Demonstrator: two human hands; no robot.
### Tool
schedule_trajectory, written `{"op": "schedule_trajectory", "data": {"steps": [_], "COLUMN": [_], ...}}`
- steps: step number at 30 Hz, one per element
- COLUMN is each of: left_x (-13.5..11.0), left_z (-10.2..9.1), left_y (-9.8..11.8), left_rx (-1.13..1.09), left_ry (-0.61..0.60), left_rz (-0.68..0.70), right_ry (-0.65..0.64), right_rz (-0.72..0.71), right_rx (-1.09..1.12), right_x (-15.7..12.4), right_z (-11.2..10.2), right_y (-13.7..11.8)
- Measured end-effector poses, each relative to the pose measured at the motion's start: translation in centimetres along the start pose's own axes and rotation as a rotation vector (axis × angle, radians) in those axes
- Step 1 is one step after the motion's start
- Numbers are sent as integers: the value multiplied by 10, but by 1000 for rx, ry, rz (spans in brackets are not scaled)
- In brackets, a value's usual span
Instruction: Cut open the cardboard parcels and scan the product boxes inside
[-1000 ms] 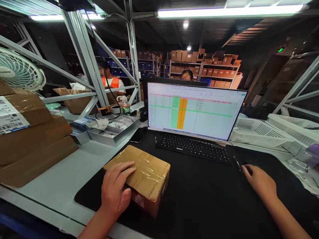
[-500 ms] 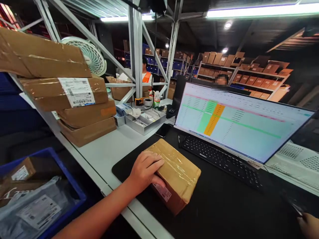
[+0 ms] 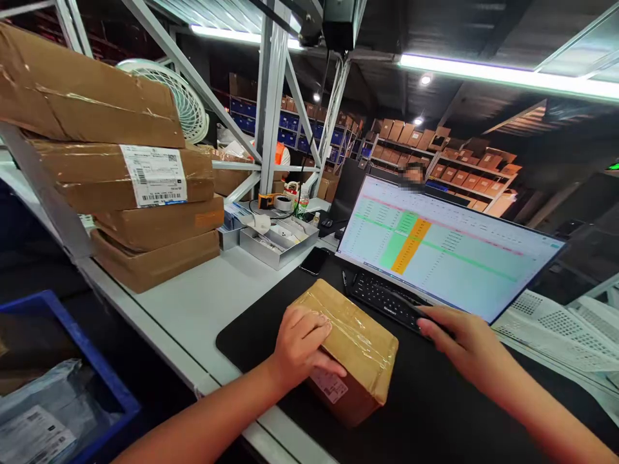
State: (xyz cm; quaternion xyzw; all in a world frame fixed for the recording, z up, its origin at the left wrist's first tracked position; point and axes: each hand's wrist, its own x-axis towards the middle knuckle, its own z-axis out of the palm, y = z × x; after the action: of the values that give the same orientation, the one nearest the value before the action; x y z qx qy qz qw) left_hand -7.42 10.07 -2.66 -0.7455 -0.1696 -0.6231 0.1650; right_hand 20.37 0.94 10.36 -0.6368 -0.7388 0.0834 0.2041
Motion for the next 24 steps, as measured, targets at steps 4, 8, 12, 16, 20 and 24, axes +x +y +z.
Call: {"op": "schedule_trajectory", "data": {"steps": [4,8,12,16,20,24], "left_x": [-6,-8,-6,-5,-4,8], "left_z": [0,0,0,-1,-6,-14], "left_y": [6,8,5,3,3,3], "left_rx": [33,38,-1,-15,0,44], "left_ry": [46,60,38,13,-46,-189], "left_rz": [-48,-83,-71,-49,-39,-92], "right_ry": [-116,-194,-282,-367,-440,-320], "right_rz": [-154,-210,-183,-210,-216,-144], "right_rx": [-43,-141,-253,-345,-366,-211], "right_x": [47,75,79,74,66,38], "right_z": [16,28,27,16,0,-15], "right_y": [-60,-88,-102,-110,-100,-62]}}
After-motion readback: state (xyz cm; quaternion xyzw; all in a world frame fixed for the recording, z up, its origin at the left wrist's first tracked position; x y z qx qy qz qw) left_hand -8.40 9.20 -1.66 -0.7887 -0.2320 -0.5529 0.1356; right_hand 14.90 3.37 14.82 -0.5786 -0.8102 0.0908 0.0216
